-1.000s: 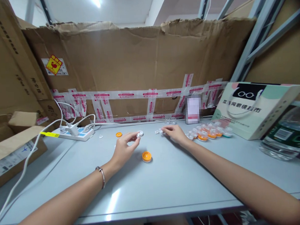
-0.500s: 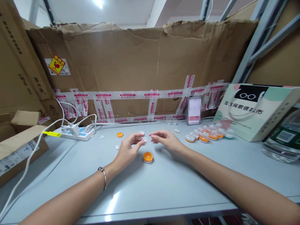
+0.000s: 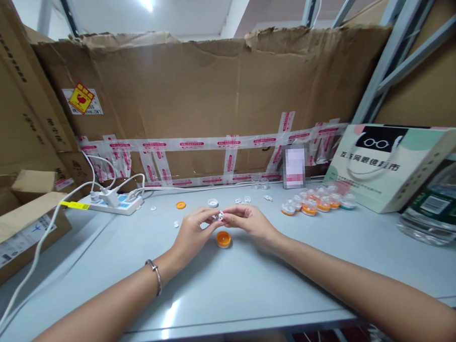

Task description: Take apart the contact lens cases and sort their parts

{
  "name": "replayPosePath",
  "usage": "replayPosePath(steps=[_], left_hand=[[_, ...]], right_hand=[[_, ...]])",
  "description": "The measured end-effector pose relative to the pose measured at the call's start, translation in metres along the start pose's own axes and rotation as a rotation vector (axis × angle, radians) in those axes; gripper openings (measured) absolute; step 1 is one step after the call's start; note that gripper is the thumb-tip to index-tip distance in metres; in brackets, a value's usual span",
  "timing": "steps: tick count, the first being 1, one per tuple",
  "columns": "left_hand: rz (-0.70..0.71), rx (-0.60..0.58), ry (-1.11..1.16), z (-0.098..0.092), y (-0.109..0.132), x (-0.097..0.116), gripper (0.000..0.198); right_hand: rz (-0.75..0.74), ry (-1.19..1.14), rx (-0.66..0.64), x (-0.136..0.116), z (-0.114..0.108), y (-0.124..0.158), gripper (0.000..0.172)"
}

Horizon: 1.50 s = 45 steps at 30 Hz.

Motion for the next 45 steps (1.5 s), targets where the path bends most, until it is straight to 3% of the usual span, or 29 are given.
replayPosePath(steps=[9, 15, 20, 37, 45], left_hand=[[0.322, -0.040, -0.266, 0.007, 0.001, 0.027, 0.014], [0.363, -0.015, -0.335, 0.008, 0.003, 0.035, 0.015], [0.384, 0.026, -0.374, 0.006, 0.004, 0.037, 0.013], [0.292, -0.005, -0.294, 0.008, 0.002, 0.030, 0.009], [0.170, 0.099, -0.100, 0.001, 0.001, 0.020, 0.013]], right_hand=[[-0.026, 0.098, 0.063, -0.002, -0.004, 0.003, 0.028], [-0.075, 0.108, 0.121, -0.007, -0.006, 0.008, 0.023], [-0.032, 0.019, 0.136, -0.003, -0.006, 0.009, 0.025], [0.103, -0.044, 0.118, 0.009, -0.010, 0.003, 0.016], [0.101, 0.029, 0.115, 0.012, -0.018, -0.005, 0.010]])
Point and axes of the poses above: each hand's wrist, its own y-axis away from the middle knuckle, its own z-axis out of the palm, x = y × z, the point moved 9 cm from there along -y, towards the middle knuckle, and after that the axes turned 7 degrees about z, right-handed, at the moved point
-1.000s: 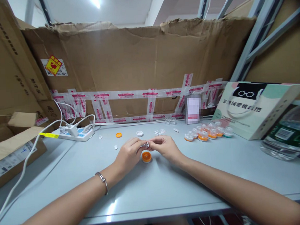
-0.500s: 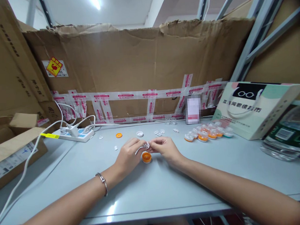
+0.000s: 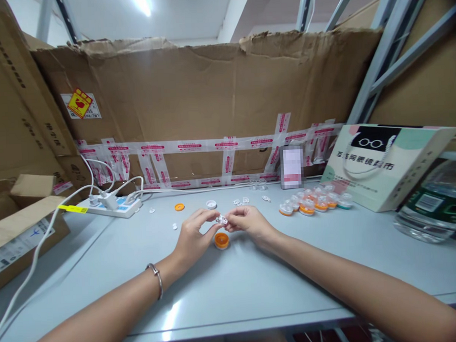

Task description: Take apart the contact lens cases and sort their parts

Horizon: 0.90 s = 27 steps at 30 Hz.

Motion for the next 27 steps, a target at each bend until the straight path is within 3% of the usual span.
replayPosePath(steps=[5, 10, 14, 17, 23, 27], left_hand=[[0.016, -0.030, -0.017, 0.003, 0.001, -0.001, 0.010], [0.145, -0.043, -0.070, 0.003, -0.002, 0.009, 0.009], [0.249, -0.012, -0.099, -0.001, -0.002, 0.019, 0.011], [0.239, -0.007, -0.110, -0.003, -0.003, 0.017, 0.012], [0.077, -0.017, -0.084, -0.007, -0.002, -0.005, 0.012], [0.018, -0.036, -0.070, -0.006, -0.001, -0.011, 0.011]], right_hand=[[-0.034, 0.056, 0.008, -0.004, -0.001, 0.002, 0.007], [-0.327, 0.344, 0.066, -0.031, 0.003, 0.019, 0.007], [-0.185, 0.295, 0.056, -0.019, -0.001, 0.009, 0.013], [-0.146, 0.291, 0.128, -0.019, -0.021, -0.007, 0.017], [-0.224, 0.476, 0.366, -0.036, -0.089, -0.026, 0.012], [-0.209, 0.614, 0.417, -0.028, -0.104, -0.034, 0.006]])
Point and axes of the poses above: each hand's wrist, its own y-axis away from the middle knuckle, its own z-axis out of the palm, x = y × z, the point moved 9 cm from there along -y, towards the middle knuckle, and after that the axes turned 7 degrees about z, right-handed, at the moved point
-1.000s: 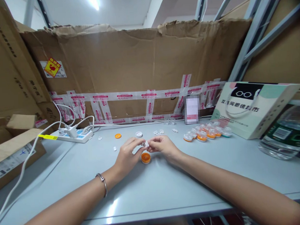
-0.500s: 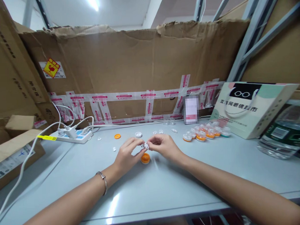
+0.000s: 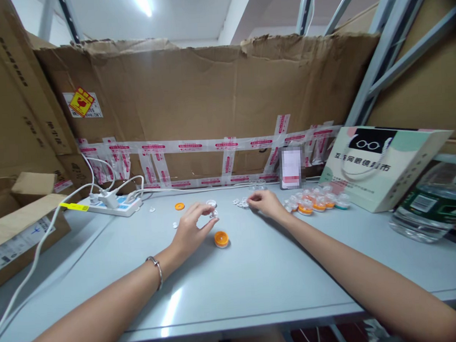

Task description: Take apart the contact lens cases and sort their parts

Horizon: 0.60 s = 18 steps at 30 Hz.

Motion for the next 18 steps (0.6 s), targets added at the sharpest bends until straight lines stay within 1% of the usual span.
replayPosePath(steps=[2, 4, 6, 8, 9, 11, 12, 14, 16, 18], left_hand=[[-0.001, -0.005, 0.010, 0.000, 0.000, 0.001, 0.011], [0.003, -0.012, 0.015, 0.000, 0.000, 0.003, 0.011], [-0.005, -0.025, 0.010, 0.001, 0.001, 0.003, 0.011], [-0.019, -0.041, 0.003, 0.001, 0.001, 0.003, 0.011], [-0.029, -0.049, 0.001, 0.002, 0.002, 0.002, 0.011], [-0.042, -0.065, 0.004, 0.003, 0.002, 0.001, 0.010], [-0.043, -0.071, 0.008, 0.004, 0.003, 0.002, 0.009], [-0.039, -0.082, 0.019, 0.007, 0.004, 0.003, 0.007], [-0.033, -0.092, 0.027, 0.009, 0.004, 0.004, 0.006], [-0.025, -0.103, 0.025, 0.011, 0.005, 0.005, 0.011]], right_hand=[[-0.011, 0.038, 0.005, 0.002, 0.003, -0.001, 0.006], [-0.025, 0.059, 0.013, -0.002, 0.005, 0.000, 0.007], [-0.049, 0.059, 0.016, -0.011, 0.007, 0.006, 0.010], [-0.083, 0.042, -0.010, -0.026, 0.013, 0.018, 0.019], [-0.106, 0.020, -0.051, -0.035, 0.020, 0.026, 0.023], [-0.154, -0.059, -0.182, -0.055, 0.039, 0.048, 0.030], [-0.180, -0.141, -0.277, -0.065, 0.051, 0.060, 0.031], [-0.207, -0.267, -0.385, -0.080, 0.066, 0.081, 0.031], [-0.209, -0.335, -0.417, -0.087, 0.072, 0.092, 0.029], [-0.215, -0.340, -0.403, -0.088, 0.070, 0.091, 0.027]])
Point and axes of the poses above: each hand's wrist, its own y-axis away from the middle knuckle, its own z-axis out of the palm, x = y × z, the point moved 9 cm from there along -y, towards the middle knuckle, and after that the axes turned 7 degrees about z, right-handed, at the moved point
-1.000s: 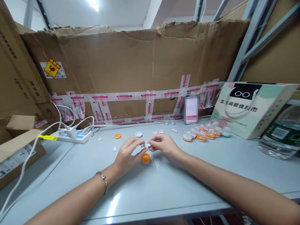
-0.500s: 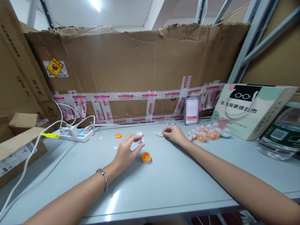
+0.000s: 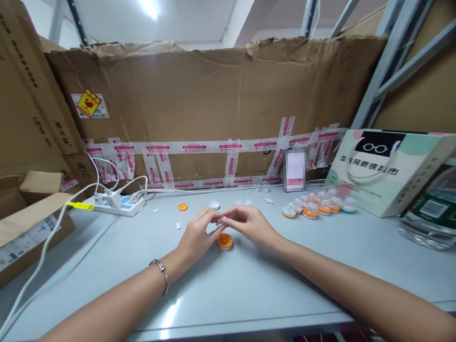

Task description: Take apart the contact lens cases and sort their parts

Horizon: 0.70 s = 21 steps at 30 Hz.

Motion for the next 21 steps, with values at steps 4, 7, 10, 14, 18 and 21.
replayPosePath(steps=[4, 7, 10, 14, 18, 21], left_hand=[[0.008, -0.010, -0.035, -0.002, 0.000, 0.000, 0.034], [-0.004, -0.004, -0.044, -0.006, 0.000, -0.003, 0.028], [0.014, -0.003, -0.031, -0.006, 0.001, -0.003, 0.019], [0.023, -0.022, -0.025, -0.004, 0.002, -0.002, 0.015], [-0.004, -0.044, -0.020, -0.003, 0.001, -0.006, 0.015], [-0.068, -0.103, 0.001, -0.001, 0.000, -0.014, 0.016]], right_hand=[[0.000, 0.166, 0.133, 0.001, -0.053, -0.020, 0.023], [0.130, 0.415, 0.245, 0.012, -0.120, -0.043, 0.018], [0.261, 0.501, 0.199, 0.031, -0.169, -0.062, 0.008], [0.421, 0.578, 0.109, 0.067, -0.194, -0.072, 0.008], [0.461, 0.628, 0.088, 0.091, -0.195, -0.074, 0.008], [0.442, 0.666, 0.115, 0.092, -0.195, -0.074, 0.008]])
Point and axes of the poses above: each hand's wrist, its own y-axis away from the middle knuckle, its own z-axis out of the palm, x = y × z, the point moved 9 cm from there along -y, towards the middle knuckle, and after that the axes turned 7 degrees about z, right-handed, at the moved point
